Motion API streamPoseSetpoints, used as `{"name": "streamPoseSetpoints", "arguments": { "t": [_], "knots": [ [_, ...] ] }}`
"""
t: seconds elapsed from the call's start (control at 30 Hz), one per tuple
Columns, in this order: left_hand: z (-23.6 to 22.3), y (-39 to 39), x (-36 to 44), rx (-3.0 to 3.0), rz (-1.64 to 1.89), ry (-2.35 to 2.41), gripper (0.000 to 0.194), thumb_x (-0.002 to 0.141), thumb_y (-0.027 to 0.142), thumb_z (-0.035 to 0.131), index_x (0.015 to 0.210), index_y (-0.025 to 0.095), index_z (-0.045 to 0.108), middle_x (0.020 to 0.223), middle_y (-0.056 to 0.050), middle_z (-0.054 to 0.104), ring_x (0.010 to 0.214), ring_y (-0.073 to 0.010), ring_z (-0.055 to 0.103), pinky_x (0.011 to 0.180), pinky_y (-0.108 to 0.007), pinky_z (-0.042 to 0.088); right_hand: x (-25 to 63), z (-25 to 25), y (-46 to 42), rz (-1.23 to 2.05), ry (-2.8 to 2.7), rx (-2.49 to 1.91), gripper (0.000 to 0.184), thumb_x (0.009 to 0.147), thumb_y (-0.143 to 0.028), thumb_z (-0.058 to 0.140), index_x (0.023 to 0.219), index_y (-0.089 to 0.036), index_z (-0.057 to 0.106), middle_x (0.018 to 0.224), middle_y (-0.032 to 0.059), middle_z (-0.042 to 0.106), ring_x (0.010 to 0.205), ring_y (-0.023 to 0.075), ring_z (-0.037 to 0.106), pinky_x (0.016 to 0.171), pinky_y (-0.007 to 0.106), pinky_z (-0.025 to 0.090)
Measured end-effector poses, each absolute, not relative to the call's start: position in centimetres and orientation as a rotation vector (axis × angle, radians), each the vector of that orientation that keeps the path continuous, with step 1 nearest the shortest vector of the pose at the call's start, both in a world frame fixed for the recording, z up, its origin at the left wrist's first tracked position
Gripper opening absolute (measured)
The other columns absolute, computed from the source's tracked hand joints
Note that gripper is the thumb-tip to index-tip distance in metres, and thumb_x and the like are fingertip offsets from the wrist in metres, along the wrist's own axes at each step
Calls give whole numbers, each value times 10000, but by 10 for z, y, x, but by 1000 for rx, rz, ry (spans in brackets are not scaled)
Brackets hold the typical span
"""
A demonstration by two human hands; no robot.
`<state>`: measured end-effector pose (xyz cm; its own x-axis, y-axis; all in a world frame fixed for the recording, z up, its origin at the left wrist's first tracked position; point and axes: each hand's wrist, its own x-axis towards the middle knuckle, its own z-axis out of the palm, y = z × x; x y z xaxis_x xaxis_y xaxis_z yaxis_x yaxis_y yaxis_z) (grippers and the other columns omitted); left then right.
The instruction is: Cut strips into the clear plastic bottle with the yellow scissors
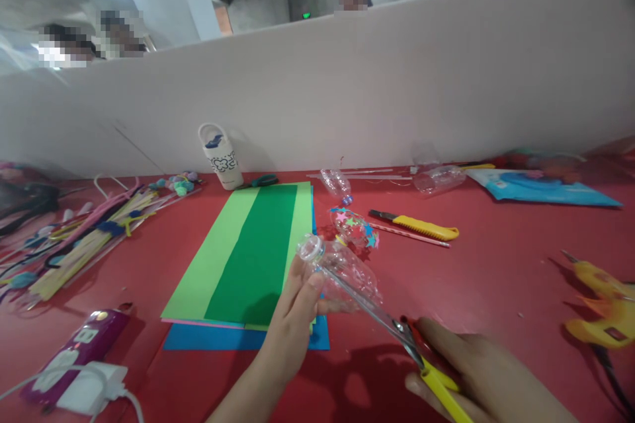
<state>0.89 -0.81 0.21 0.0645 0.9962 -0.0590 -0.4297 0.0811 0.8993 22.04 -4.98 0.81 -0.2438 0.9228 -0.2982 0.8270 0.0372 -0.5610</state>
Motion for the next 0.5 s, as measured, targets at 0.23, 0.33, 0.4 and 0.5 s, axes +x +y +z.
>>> {"name": "streamPoseSetpoints", "arguments": {
  "t": [0.23,0.33,0.4,0.5],
  "knots": [
    [4,-9,9,852,1308,874,679,841,455,654,1460,315,413,1167,-68,684,686,-110,617,782,-335,608,219,6,-49,924,-2130,-1789,277,787,-524,506,728,-254,515,630,38,674,497,202,529,495,275,338],
    [5,-9,10,858,1301,873,674,843,453,651,1458,307,417,1194,-80,674,794,-159,656,790,-356,611,219,7,-49,931,-2125,-1743,260,794,-506,514,738,-254,536,633,36,688,494,209,556,491,283,371],
    [4,-8,10,849,1305,881,681,839,456,652,1459,303,415,1235,-93,658,900,-202,668,797,-362,610,220,7,-49,950,-2127,-1724,246,797,-496,522,749,-255,542,642,31,695,504,210,563,497,286,395],
    [2,-8,11,828,1325,901,718,822,466,669,1467,301,401,1282,-103,637,1016,-244,656,804,-355,605,222,6,-50,949,-2134,-1726,244,804,-495,538,751,-257,545,653,24,700,527,211,581,513,289,422]
  ]
}}
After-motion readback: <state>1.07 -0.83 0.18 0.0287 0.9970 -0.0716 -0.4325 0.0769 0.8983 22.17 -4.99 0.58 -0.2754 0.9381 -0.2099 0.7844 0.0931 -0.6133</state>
